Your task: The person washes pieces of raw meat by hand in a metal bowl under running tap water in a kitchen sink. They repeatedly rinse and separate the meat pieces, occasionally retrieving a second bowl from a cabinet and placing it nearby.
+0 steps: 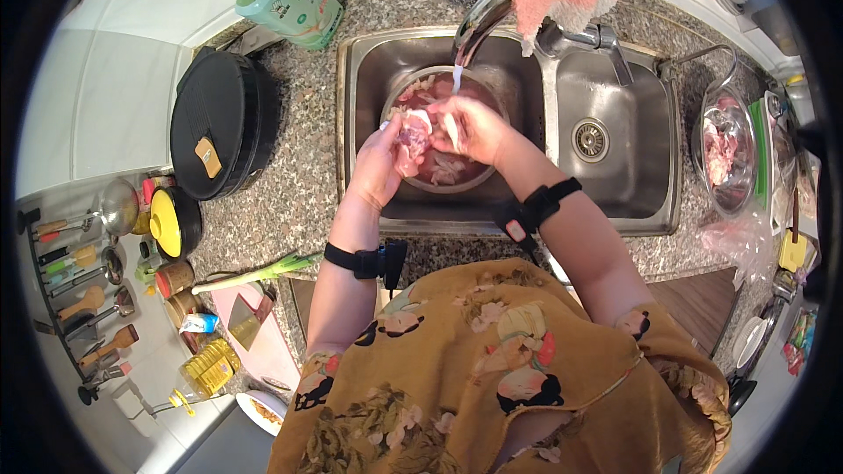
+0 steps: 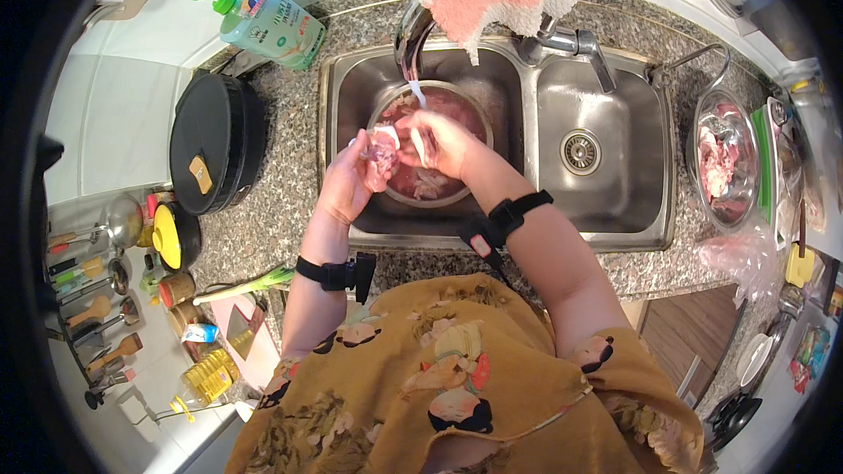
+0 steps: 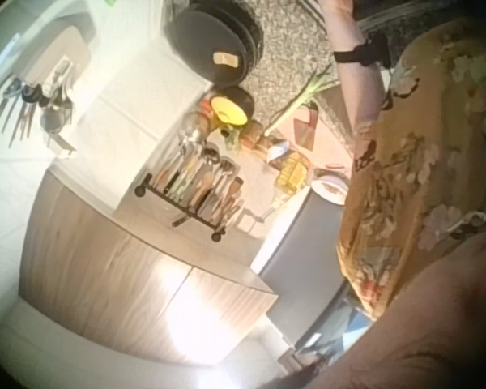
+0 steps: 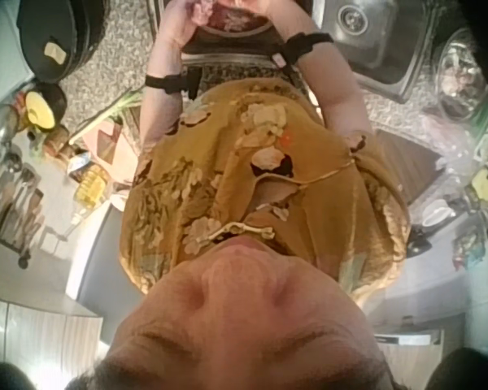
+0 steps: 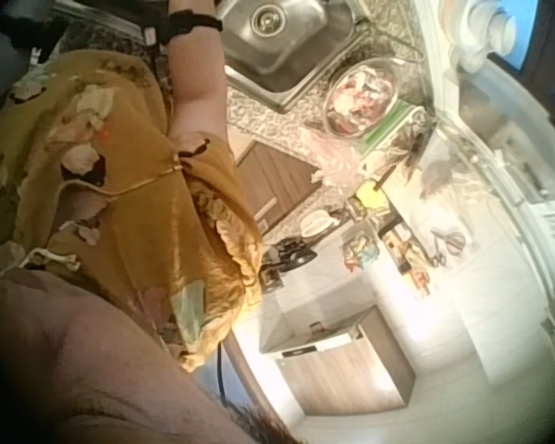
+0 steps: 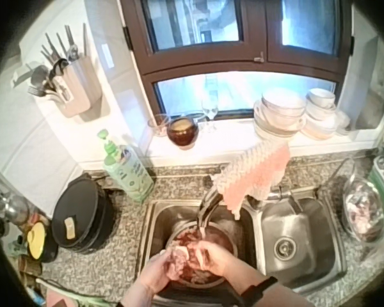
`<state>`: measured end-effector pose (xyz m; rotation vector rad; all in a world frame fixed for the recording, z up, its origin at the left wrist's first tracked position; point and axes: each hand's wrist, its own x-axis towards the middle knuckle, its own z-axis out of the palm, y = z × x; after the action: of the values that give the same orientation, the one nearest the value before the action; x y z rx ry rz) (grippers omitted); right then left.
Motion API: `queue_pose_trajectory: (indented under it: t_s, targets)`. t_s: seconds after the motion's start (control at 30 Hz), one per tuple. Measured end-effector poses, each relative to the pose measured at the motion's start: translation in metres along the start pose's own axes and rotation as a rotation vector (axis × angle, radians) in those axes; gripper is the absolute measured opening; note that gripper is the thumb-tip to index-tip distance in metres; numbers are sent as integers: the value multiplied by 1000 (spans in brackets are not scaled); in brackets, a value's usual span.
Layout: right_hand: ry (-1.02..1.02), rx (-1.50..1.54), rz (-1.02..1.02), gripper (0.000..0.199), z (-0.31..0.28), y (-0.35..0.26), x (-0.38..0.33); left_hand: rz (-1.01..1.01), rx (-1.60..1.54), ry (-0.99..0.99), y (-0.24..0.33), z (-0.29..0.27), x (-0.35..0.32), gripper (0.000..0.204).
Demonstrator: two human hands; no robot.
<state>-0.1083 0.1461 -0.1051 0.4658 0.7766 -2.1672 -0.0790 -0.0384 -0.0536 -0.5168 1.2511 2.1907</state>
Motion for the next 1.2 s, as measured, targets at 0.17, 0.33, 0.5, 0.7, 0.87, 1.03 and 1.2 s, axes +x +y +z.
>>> queue_pose_trajectory:
  t_s: [0.17, 0.33, 0.5, 0.7, 0.87, 1.03, 1.2]
  targets:
    - [-47, -16, 22, 41, 11, 4, -24, 68, -7, 21, -8, 6, 14, 38]
    - [130, -192, -126, 27, 15, 10, -12, 102, 231, -65, -13, 15, 16, 31]
    - [-8, 92, -205, 20, -9, 15, -6, 211, 160, -10, -6, 20, 16, 41]
    - [-110, 252, -168, 26, -34, 17, -2, 193, -123, -55, 6, 18, 12, 41]
    - [-134, 161, 24, 28, -36, 24, -1, 152, -285, -240, 9, 27, 10, 45]
    - [-339, 189, 42, 28, -28, 25, -14, 127, -299, -278, 9, 28, 14, 48]
    - [-242, 224, -103, 27, -16, 13, -19, 187, -229, -197, 8, 20, 17, 53]
